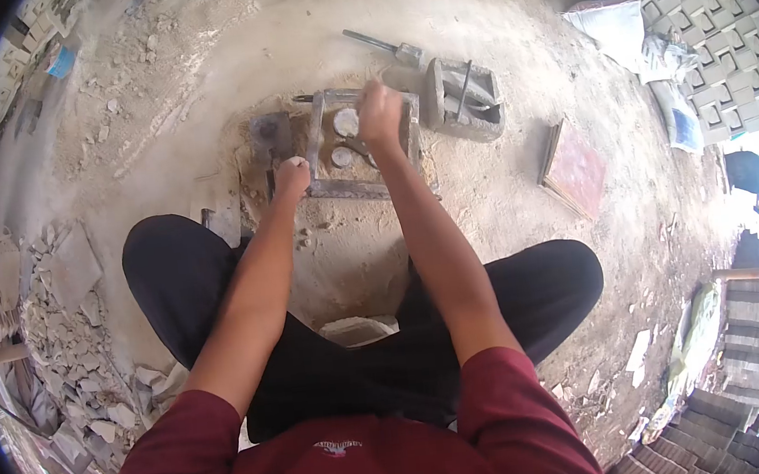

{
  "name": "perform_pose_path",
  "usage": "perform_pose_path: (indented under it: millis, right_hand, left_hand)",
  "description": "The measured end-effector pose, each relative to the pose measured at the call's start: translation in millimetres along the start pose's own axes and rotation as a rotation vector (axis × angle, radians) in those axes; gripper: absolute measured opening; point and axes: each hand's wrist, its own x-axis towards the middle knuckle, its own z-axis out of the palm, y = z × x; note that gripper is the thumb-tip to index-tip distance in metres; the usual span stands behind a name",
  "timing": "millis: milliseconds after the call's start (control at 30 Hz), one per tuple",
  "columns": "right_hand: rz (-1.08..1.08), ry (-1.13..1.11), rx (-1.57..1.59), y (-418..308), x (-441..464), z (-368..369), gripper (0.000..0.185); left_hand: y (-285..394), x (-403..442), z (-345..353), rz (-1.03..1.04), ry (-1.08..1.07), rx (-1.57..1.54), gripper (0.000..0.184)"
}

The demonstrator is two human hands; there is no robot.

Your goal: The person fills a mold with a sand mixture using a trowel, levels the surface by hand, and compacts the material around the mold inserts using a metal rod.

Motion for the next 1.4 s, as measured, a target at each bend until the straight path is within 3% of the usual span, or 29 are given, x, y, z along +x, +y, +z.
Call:
perform_pose_path:
  millis: [33,100,167,267,400,500,567,667,767,833,900,1033,1100,1167,1200,1233,1300,1333,1400]
  right_hand:
    - [-0.004,0.004,-0.004,-4,5,3,0.046]
    - [0.101,0.113,0.275,-14,6,9,0.051]
    - [0.119,0.158,0.265,-29,-6,8,0.056]
    - [0.093,0.216,-0.072,-16,-21,10,0.055]
    - [0.247,0.215,0.281,-52,-11,1,0.054]
    - [0.168,0.115,0.03,-2,-21,8,0.049]
    - [0.205,0.186,0.061,-14,-12,9,0.046]
    - [0.197,0.28,0.285,-46,-15,1,0.045]
    - [0.254,0.153,0.015,-9,-14,1,0.044]
    - [0.289,0.189,0.114,-26,-9,-6,0.044]
    - [0.174,0.187,0.266,-38,-11,-13,0.045]
    - [0.181,0.194,0.018,-23,1,3,0.042]
    - [0.179,0.241,0.086,-29,4,-8,0.04]
    - [0.113,0.252,0.379,-24,6,-13,0.04]
    - [-0.296,0.275,-0.261,6,3,-7,0.042]
    - [-0.292,0.279,-0.272,-1,5,-9,0.042]
    - [0.238,0.247,0.147,-22,18,-10,0.044]
    - [0.263,0.372,0.161,-37,22,-11,0.045]
    - [0.224,0.325,0.045,-17,24,-6,0.045]
  left_hand:
    - [3,1,2,0.109,0.052,0.078,0.027]
    - [14,-10,-3,0.037,-0.005,-0.001,0.027]
    - [19,-9,-14,-0.018,-0.039,-0.07,0.028]
    - [26,-13,-15,-0.101,-0.099,0.008,0.03]
    - [19,-1,-14,-0.126,-0.136,0.012,0.029]
    - [9,-2,-1,-0.068,-0.044,0.082,0.029]
    - [-4,13,8,0.047,-0.003,0.17,0.031]
    - [1,8,2,0.001,-0.046,0.113,0.029]
    - [4,4,-1,0.037,-0.064,0.163,0.03]
    - [-1,6,3,0.055,-0.06,0.183,0.03]
    - [6,15,-1,0.07,-0.03,0.192,0.029]
    - [10,5,-2,0.131,0.001,0.194,0.028]
    - [6,-1,-5,0.101,-0.055,0.194,0.028]
    - [12,-9,-4,0.12,0.066,0.228,0.027]
    - [4,-11,-3,0.11,0.052,0.234,0.027]
    - [3,-5,-2,0.078,-0.001,0.176,0.027]
    - [4,4,3,0.059,-0.046,0.119,0.026]
    - [5,3,1,0.069,-0.039,0.153,0.026]
    - [7,1,-5,0.076,-0.024,0.186,0.026]
